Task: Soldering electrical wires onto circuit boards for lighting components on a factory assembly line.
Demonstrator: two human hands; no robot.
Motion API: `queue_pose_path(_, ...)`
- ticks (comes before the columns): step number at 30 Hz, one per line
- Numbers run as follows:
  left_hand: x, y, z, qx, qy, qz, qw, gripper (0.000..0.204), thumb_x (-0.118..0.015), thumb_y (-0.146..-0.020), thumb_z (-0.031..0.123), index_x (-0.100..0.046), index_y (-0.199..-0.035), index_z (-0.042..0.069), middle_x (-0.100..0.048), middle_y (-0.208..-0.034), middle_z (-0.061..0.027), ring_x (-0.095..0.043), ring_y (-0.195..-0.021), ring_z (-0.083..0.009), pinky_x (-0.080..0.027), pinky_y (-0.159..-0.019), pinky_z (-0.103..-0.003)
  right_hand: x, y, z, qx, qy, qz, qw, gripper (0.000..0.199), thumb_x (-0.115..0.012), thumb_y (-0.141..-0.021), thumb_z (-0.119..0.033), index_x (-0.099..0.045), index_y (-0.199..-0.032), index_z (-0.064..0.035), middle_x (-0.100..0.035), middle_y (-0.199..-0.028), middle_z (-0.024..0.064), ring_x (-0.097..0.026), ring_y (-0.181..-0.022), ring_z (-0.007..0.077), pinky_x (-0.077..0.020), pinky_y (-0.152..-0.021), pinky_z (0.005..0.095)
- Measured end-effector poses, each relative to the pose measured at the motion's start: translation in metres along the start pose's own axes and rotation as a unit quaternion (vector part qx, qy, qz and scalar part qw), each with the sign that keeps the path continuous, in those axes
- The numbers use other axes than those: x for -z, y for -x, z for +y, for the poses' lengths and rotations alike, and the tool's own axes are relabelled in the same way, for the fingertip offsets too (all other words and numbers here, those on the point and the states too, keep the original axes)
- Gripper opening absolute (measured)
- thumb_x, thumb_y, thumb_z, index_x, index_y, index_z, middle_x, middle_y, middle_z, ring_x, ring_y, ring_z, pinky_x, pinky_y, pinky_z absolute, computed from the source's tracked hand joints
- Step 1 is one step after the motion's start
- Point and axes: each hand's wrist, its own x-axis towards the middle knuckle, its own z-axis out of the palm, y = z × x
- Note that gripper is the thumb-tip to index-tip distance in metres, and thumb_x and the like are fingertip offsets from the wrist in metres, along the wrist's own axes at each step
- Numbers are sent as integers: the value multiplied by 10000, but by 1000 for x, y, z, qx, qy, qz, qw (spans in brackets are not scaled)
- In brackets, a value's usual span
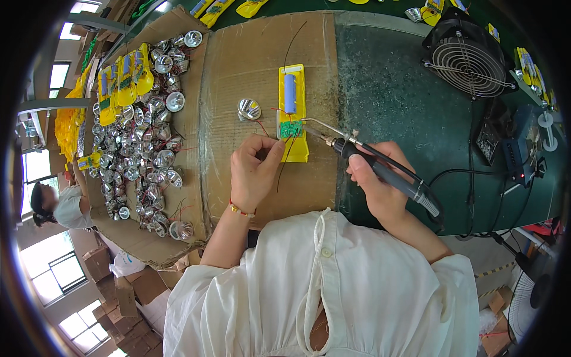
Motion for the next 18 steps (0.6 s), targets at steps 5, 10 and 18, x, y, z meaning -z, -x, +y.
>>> queue_pose_path(5, 0, -1, 1, -2, -1, -3, 1000, 129, -634, -738, 99, -594, -674, -6, -557, -652, -103, -540, -549, -207, -425, -523, -308, 0, 2, 1, 6, 25, -13, 1000, 142, -582, -822, -81, -501, -898, 8, -581, -657, 90, -541, -537, 97, -435, -477, 201)
queue_pose_path(10, 1, -1, 2, -9, -1, 2, 1000, 125, -643, -735, 100, -602, -685, -7, -558, -645, -99, -539, -542, -200, -426, -521, -306, 0, 3, 1, 8, 39, -23, 999, 141, -582, -820, -82, -503, -894, 10, -581, -657, 88, -537, -531, 96, -432, -474, 201)
queue_pose_path(18, 0, -2, 1, 6, 9, -34, 999, 152, -686, -725, 144, -624, -702, 7, -560, -647, -85, -540, -546, -167, -431, -530, -290, 3, 0, 4, -12, 21, -3, 1000, 145, -585, -819, -84, -508, -898, 9, -577, -654, 83, -532, -531, 93, -422, -469, 195)
